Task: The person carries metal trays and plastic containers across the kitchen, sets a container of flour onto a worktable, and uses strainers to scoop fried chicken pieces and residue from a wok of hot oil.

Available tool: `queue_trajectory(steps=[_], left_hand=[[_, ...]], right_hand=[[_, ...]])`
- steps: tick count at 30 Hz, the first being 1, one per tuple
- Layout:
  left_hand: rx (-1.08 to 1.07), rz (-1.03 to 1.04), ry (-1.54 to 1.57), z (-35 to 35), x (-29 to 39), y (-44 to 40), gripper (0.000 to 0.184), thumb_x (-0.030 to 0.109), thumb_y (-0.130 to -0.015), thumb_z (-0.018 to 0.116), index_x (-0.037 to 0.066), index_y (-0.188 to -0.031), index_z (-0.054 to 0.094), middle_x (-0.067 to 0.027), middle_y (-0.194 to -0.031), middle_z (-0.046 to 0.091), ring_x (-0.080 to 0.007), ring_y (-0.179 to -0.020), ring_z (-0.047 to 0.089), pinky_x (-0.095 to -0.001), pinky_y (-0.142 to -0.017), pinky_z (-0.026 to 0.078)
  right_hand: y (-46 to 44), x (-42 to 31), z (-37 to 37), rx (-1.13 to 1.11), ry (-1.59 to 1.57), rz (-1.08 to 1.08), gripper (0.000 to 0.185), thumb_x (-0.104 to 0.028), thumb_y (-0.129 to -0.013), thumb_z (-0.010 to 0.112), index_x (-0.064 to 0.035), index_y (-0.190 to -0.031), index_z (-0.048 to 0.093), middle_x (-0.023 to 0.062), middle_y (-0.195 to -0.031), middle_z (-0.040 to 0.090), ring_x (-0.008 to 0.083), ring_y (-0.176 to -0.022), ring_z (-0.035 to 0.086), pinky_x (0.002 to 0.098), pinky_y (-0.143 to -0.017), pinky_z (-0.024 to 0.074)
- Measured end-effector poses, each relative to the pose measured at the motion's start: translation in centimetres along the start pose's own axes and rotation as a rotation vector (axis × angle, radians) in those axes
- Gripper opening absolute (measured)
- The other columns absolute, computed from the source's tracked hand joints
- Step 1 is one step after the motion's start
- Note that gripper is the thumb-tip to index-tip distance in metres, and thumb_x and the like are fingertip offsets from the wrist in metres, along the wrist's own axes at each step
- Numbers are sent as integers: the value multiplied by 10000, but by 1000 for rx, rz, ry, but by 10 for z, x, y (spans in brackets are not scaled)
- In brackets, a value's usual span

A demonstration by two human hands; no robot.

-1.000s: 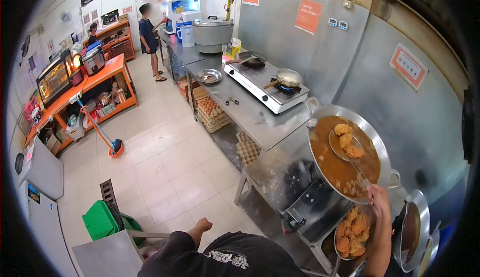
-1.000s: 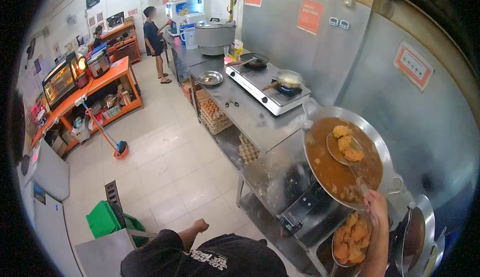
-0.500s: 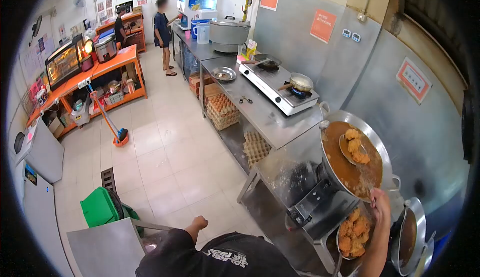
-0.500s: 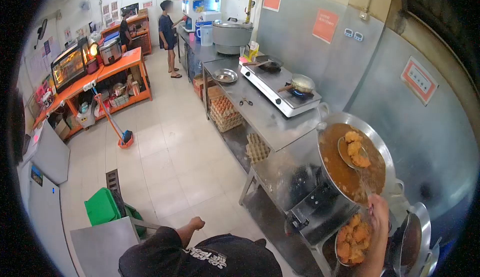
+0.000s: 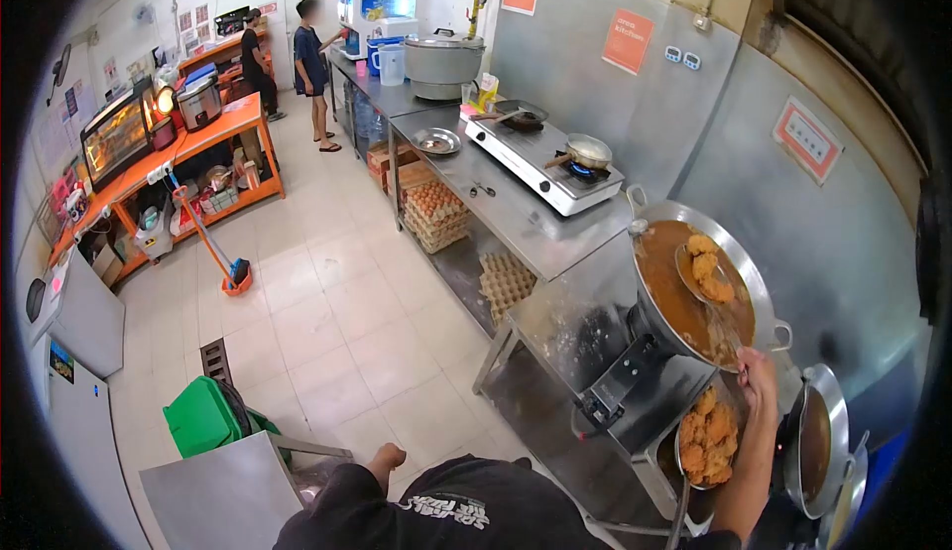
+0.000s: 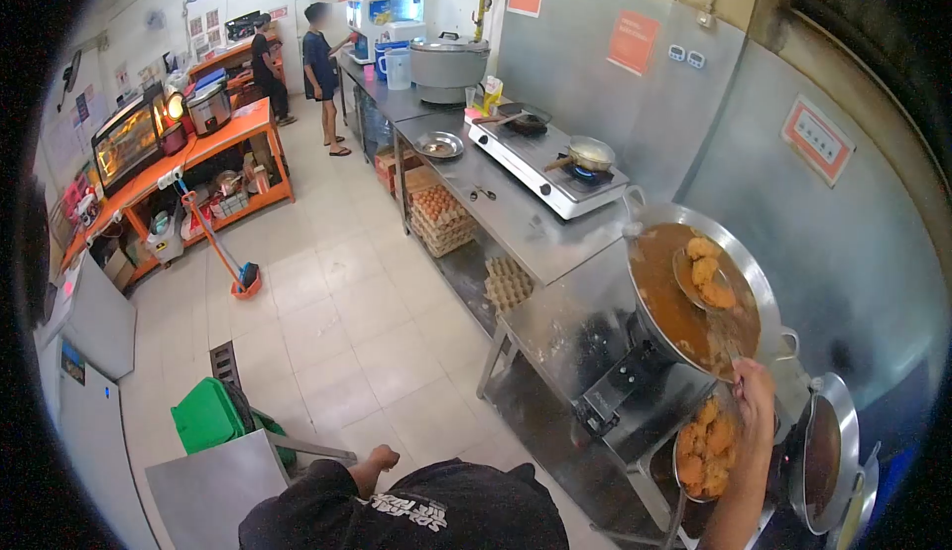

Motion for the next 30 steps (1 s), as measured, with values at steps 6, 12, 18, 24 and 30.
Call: queue_trajectory(steps=[6,12,18,24,30], left_hand=[[95,37,-39,-17,13,-3,372,252,-766,490,-76,-870,632,-249,-912,631,-338,-880,627,-397,-780,492],[249,149,-91,-27,34,-11,409,291,-764,502,-60,-940,616,-241,-1024,607,-381,-979,577,-411,-846,468],[270,84,-79,-36,43,15,430,291,-775,501,-65,-1001,587,-253,-1067,584,-379,-1021,557,-410,-872,457],[273,67,-55,-24,39,6,413,285,-773,498,-49,-993,602,-252,-1075,581,-374,-1038,551,-413,-877,451],[139,101,-157,2,35,-30,428,321,-774,493,-16,-1003,625,-244,-1130,560,-360,-1049,547,-399,-899,436]], right_hand=[[-1,-7,3,18,20,-11,192,-132,-839,505,-105,-651,481,-22,-521,432,67,-359,332,206,-346,261],[-5,-8,0,47,14,-6,193,-135,-833,503,-99,-644,485,-20,-525,437,70,-371,353,203,-350,263],[-15,-6,2,-34,42,-69,199,-167,-832,518,-118,-646,465,-29,-516,425,68,-367,339,217,-348,251],[-14,1,-6,-5,11,-77,181,-166,-823,534,-107,-657,492,-27,-511,434,68,-362,345,215,-343,250],[-7,-3,-9,-1,55,-33,167,-146,-855,523,-81,-702,509,-21,-521,443,64,-365,345,210,-350,264]])
Point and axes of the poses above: each hand's wrist, its own y-axis away from the middle knuckle, its own z-axis out of the palm, x = y × z, the point moved 6 cm from there along -y, towards the middle knuckle
